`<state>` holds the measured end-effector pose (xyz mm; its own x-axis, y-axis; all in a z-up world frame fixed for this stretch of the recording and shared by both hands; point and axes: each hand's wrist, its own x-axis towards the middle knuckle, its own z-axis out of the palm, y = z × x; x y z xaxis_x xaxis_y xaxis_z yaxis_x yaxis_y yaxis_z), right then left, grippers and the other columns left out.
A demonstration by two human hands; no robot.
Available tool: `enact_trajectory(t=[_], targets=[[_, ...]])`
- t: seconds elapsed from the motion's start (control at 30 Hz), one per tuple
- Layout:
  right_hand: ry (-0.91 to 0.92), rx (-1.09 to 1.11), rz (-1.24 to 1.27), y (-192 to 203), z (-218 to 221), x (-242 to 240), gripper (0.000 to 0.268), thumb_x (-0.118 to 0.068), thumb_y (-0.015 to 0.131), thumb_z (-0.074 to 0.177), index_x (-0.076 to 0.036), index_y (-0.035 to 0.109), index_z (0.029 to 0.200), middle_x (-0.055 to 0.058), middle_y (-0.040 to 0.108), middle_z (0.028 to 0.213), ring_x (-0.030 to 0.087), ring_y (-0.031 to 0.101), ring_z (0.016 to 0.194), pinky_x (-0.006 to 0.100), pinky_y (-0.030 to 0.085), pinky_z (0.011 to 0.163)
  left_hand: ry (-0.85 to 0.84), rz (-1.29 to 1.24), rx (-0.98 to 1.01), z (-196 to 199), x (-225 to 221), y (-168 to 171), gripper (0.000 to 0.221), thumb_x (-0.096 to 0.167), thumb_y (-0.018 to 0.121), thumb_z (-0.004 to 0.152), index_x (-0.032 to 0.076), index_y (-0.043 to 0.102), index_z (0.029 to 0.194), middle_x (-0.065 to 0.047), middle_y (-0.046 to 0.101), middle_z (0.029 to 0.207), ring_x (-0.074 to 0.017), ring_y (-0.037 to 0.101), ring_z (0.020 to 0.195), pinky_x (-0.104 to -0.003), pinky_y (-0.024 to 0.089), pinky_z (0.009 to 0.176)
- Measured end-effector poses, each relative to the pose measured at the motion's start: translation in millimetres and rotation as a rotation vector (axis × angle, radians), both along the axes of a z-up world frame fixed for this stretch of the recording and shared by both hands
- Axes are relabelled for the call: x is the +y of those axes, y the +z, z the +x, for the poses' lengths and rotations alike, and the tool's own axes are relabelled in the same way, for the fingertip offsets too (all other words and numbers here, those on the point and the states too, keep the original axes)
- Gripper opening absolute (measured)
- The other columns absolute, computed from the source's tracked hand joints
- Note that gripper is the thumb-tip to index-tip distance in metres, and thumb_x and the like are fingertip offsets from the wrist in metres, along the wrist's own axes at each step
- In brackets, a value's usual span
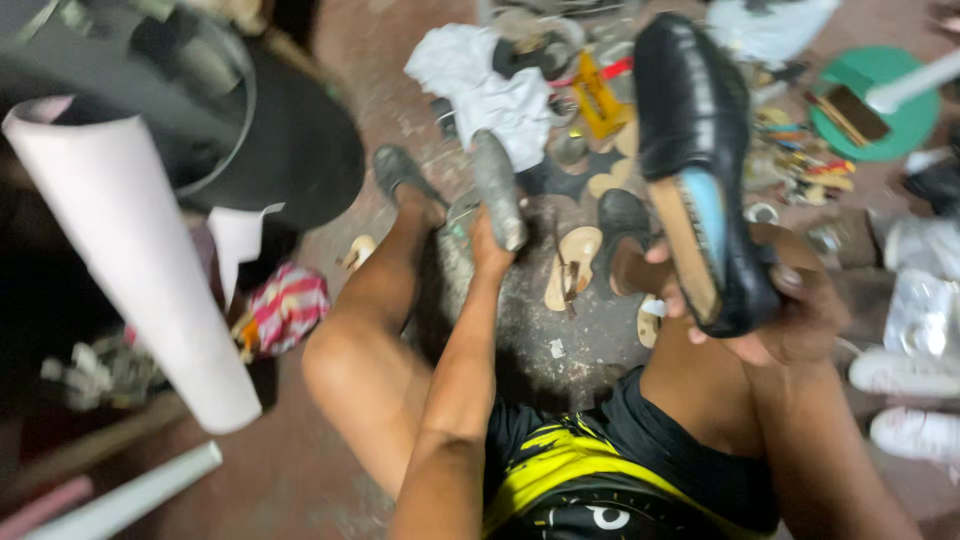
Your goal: The person attaches a rubber sole piece to the bottom of a black shoe and hammers it down using a small hammer.
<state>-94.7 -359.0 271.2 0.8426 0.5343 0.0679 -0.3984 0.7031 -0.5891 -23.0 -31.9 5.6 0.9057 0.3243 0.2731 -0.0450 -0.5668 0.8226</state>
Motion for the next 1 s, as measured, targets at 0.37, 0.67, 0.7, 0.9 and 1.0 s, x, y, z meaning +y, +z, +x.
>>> enact_trajectory(t=[0.37,0.67,0.7,0.9,1.0], targets=[[0.104,-0.007,-0.018,5.0,17.1,19.9,0.089,-0.038,0.064,0.098,0.016,0.033,0.161,0.040,0.049,0.144,0.043,0.065,0.105,0.039,0.060,0.070,0.219,-0.223,0.109,2.5,-1.8,12.2,0.046,0.047,0.073,0.089,0.006,0.070,0.109,-0.022,0.073,0.104,-0.0411,0.069,0.100,-0.048,0.052,0.086],[0.139,-0.038,-0.161,20.0,6.3,50.1,0.088,-0.041,0.064,0.096,0.014,0.034,0.157,0.033,0.053,0.140,0.035,0.065,0.103,0.037,0.058,0.072,0.197,-0.259,0.241,-16.4,17.1,11.6,0.055,0.058,0.068,0.087,0.005,0.073,0.101,-0.023,0.075,0.095,-0.0384,0.074,0.096,-0.047,0.053,0.085],[0.147,-0.059,-0.177,19.5,8.9,51.8,0.088,-0.042,0.063,0.095,0.012,0.033,0.158,0.031,0.053,0.140,0.035,0.065,0.103,0.036,0.058,0.072,0.179,-0.251,0.261,-12.7,19.9,9.9,0.056,0.059,0.068,0.088,0.005,0.073,0.102,-0.023,0.075,0.096,-0.0383,0.073,0.099,-0.048,0.053,0.086],[0.216,-0.038,-0.112,11.1,6.5,51.7,0.081,-0.043,0.057,0.099,0.013,0.037,0.155,0.033,0.055,0.139,0.035,0.066,0.096,0.036,0.058,0.070,0.016,-0.011,0.275,-36.6,22.7,14.0,0.066,0.059,0.074,0.081,0.007,0.066,0.120,-0.023,0.069,0.118,-0.0441,0.063,0.112,-0.052,0.048,0.092],[0.231,-0.039,-0.051,6.2,11.1,59.3,0.078,-0.041,0.054,0.102,0.012,0.037,0.156,0.034,0.056,0.139,0.035,0.066,0.093,0.035,0.057,0.070,0.014,0.005,0.382,-33.1,22.5,29.8,0.066,0.060,0.070,0.084,0.012,0.064,0.128,-0.020,0.067,0.126,-0.0418,0.060,0.120,-0.051,0.047,0.099]])
